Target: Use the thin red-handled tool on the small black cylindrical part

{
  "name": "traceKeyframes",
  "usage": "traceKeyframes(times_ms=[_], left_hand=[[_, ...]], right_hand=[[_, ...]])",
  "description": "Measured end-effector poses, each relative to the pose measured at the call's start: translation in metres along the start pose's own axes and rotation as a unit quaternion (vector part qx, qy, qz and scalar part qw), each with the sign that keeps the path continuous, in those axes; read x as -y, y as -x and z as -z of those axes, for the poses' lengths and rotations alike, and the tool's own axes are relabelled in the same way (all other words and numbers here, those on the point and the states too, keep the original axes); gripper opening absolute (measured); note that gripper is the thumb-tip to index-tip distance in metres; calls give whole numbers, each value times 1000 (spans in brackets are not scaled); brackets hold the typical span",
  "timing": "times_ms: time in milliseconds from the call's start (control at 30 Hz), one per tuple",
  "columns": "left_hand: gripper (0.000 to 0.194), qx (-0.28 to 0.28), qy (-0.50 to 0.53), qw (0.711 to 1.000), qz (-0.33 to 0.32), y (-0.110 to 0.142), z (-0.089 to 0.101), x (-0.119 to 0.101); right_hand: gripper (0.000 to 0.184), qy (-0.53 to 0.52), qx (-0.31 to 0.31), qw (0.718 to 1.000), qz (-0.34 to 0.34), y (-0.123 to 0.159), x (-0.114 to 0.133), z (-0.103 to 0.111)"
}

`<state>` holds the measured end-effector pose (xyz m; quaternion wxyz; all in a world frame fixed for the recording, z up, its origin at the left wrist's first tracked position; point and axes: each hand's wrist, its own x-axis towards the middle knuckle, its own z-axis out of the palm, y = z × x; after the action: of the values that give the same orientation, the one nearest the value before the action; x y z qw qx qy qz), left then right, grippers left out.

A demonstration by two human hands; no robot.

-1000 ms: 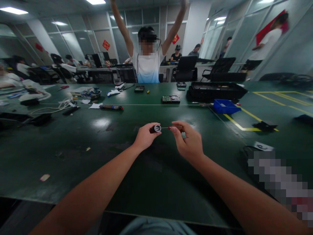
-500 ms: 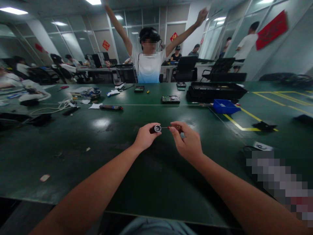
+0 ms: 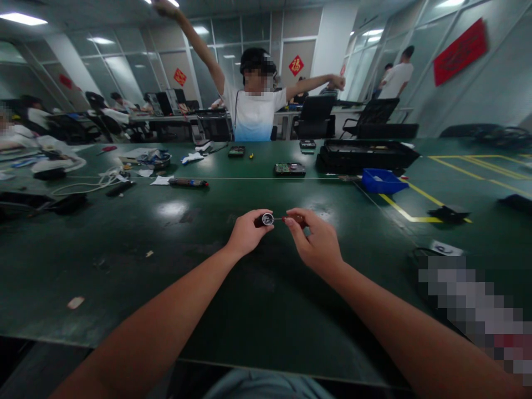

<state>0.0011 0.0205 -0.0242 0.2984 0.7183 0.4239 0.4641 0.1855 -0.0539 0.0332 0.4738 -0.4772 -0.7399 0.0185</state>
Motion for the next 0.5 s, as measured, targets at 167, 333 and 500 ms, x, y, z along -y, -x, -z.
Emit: traceKeyframes(times_ms=[167,333,500], left_hand=[[38,6,-32,999,-24,1,1,-3],[38,8,-67,997,-35,3,3,-7],[38,-7,-79,996,-34,2,4,-5]], right_hand=[[27,33,6,999,-31,0,-2,1],[20,24,19,999,-25,0,-2,1],[20,-6,72,997,25,1,0,2]])
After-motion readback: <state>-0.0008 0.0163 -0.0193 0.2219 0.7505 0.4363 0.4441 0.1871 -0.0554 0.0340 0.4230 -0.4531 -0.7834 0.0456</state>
